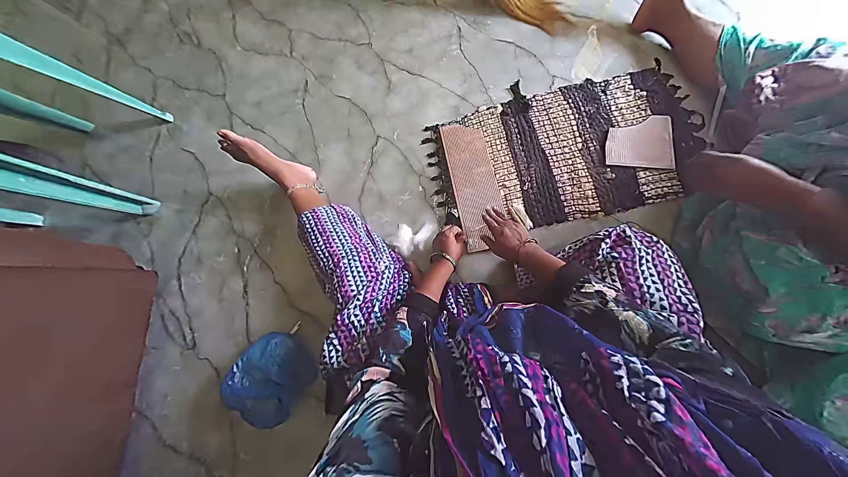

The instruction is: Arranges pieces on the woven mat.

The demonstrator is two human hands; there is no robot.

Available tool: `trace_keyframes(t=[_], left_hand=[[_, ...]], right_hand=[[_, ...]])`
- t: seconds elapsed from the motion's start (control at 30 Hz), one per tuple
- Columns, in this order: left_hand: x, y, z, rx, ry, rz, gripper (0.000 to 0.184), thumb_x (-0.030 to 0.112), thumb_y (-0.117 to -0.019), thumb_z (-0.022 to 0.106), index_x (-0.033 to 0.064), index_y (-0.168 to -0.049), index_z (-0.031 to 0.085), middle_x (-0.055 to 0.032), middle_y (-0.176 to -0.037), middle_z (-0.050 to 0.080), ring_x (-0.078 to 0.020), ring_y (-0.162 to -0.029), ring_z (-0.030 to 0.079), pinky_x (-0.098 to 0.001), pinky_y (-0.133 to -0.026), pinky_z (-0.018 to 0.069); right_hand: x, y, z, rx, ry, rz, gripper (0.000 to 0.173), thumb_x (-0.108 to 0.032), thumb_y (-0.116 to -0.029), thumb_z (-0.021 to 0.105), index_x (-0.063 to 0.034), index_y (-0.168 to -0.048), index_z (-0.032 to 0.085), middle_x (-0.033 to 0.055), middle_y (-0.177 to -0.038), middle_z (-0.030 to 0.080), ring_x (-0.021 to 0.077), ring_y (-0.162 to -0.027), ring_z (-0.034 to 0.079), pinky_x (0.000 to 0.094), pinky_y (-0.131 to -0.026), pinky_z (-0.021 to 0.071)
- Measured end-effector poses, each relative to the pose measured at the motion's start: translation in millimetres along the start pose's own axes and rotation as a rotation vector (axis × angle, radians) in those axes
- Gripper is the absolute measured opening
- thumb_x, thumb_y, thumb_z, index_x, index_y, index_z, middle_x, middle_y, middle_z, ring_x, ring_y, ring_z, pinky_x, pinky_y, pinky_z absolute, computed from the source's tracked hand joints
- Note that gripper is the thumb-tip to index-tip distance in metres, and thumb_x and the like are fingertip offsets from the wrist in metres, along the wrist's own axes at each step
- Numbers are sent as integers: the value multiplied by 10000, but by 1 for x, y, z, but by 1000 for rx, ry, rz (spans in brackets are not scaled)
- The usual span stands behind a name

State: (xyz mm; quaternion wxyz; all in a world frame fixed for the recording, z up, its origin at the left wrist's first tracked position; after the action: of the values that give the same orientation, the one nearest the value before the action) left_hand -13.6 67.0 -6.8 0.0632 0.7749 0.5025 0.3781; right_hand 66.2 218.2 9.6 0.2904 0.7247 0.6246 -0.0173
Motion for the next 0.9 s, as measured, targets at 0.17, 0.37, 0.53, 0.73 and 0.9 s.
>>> trace_keyframes(t=[0.17,0.37,0.53,0.73,0.9], left_hand=[[5,-12,-5,25,-26,4,272,114,-1060,542,-15,-1250,685,-212,-1323,655,-332,-1296,600,-477,-1141,430],[-4,-3,-1,-55,-22,-8,258,101,-1043,566,-22,-1234,689,-206,-1326,663,-323,-1300,601,-471,-1147,423],[-2,0,-9,-254,-131,-35,287,141,-1049,562,3,-1271,678,-206,-1341,655,-337,-1330,577,-510,-1155,406],[-6,-8,-9,-17,-70,-14,275,144,-1061,550,-6,-1241,693,-198,-1307,673,-338,-1290,607,-514,-1129,435],[-2,-15,-4,-15,-96,-56,272,127,-1058,534,20,-1256,686,-192,-1323,659,-340,-1289,606,-519,-1120,448]], right_hand=[[3,-28,18,-76,38,6,816,-519,-1048,486,-40,-1641,195,160,-1730,115,296,-1611,75,565,-1279,61],[-3,-7,31,-240,53,69,957,-635,-1001,498,-58,-1656,105,162,-1737,22,334,-1610,-6,592,-1264,61],[-17,15,18,-425,77,127,1019,-683,-961,538,-41,-1648,144,221,-1723,22,417,-1595,29,669,-1239,8],[-18,-9,6,-54,28,19,663,-483,-1076,444,-40,-1567,408,185,-1662,329,334,-1571,245,625,-1263,56],[3,-26,40,-123,18,42,966,-638,-979,532,-66,-1654,144,134,-1742,37,302,-1613,8,571,-1272,66]])
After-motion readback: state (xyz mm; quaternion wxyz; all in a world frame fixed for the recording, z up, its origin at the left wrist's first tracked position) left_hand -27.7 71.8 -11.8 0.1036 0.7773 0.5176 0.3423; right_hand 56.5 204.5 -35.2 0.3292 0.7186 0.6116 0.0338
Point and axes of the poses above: each hand's wrist, its own y-axis away from the middle knuckle, its own z-axis out of the palm, x = y × z, the point moved 1 cm from there along -y, towards the middle knuckle
